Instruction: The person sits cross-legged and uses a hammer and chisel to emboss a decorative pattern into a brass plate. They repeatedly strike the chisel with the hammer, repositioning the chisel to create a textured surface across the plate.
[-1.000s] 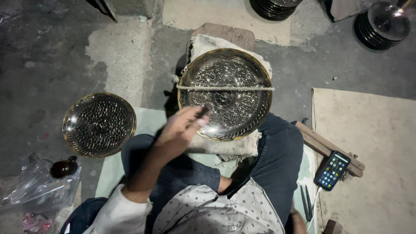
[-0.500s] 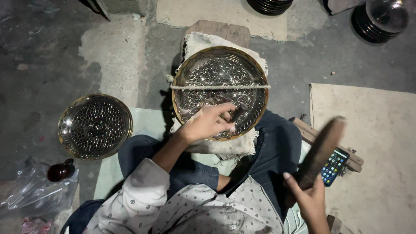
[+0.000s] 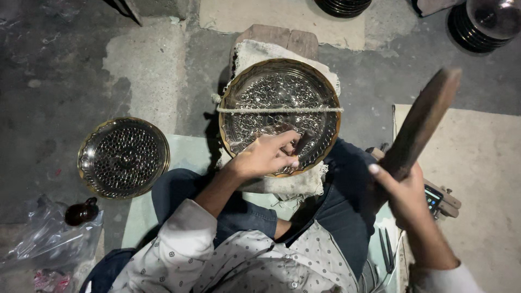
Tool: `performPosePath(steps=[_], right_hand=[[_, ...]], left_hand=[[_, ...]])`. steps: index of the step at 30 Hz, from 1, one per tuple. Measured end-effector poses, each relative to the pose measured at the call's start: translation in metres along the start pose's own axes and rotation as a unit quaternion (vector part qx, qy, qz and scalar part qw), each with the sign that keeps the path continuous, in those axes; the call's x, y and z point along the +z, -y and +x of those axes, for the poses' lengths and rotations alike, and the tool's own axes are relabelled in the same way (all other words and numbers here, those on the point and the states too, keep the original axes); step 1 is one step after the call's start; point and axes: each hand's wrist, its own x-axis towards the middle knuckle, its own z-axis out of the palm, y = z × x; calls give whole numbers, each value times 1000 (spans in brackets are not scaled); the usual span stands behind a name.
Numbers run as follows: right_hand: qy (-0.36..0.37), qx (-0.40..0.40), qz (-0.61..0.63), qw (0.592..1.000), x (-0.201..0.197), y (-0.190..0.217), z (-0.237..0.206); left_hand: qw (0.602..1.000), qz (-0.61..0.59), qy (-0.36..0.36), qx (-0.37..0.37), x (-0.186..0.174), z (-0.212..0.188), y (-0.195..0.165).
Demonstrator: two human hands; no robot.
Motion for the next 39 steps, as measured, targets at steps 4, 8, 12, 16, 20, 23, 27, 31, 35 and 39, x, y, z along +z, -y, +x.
performPosePath(steps=[4,8,12,16,20,23,27,31,35,39], right_hand=[[90,-31,-398,912,-4,24,16],[90,-33,-166,982,2,23,18],[83,-44,-207,974,-1,9,16],[77,50,-317,944,-7,0,15],[112,-46,-180,976,-6,3,11],[103,-26,-254,961,-5,9,6],[97,-34,-252,962,-4,14,0],[46,-100,-424,899,-6,10,-6],[81,-92,-205,971,-3,5,-8],[63,-22,-199,978,0,11,-13]], left_hand=[[1000,-3,-3,-4,2,0,1],[1000,12,-9,-11,4,1,4],[1000,2,-5,-6,6,1,7],[1000,-14,-4,-11,5,2,9],[1000,-14,-6,-1,5,2,8],[999,-38,1,-23,6,2,8],[1000,10,-9,9,5,2,8],[1000,17,-9,11,5,1,8],[999,13,-3,30,5,2,11],[1000,17,2,24,6,2,15]])
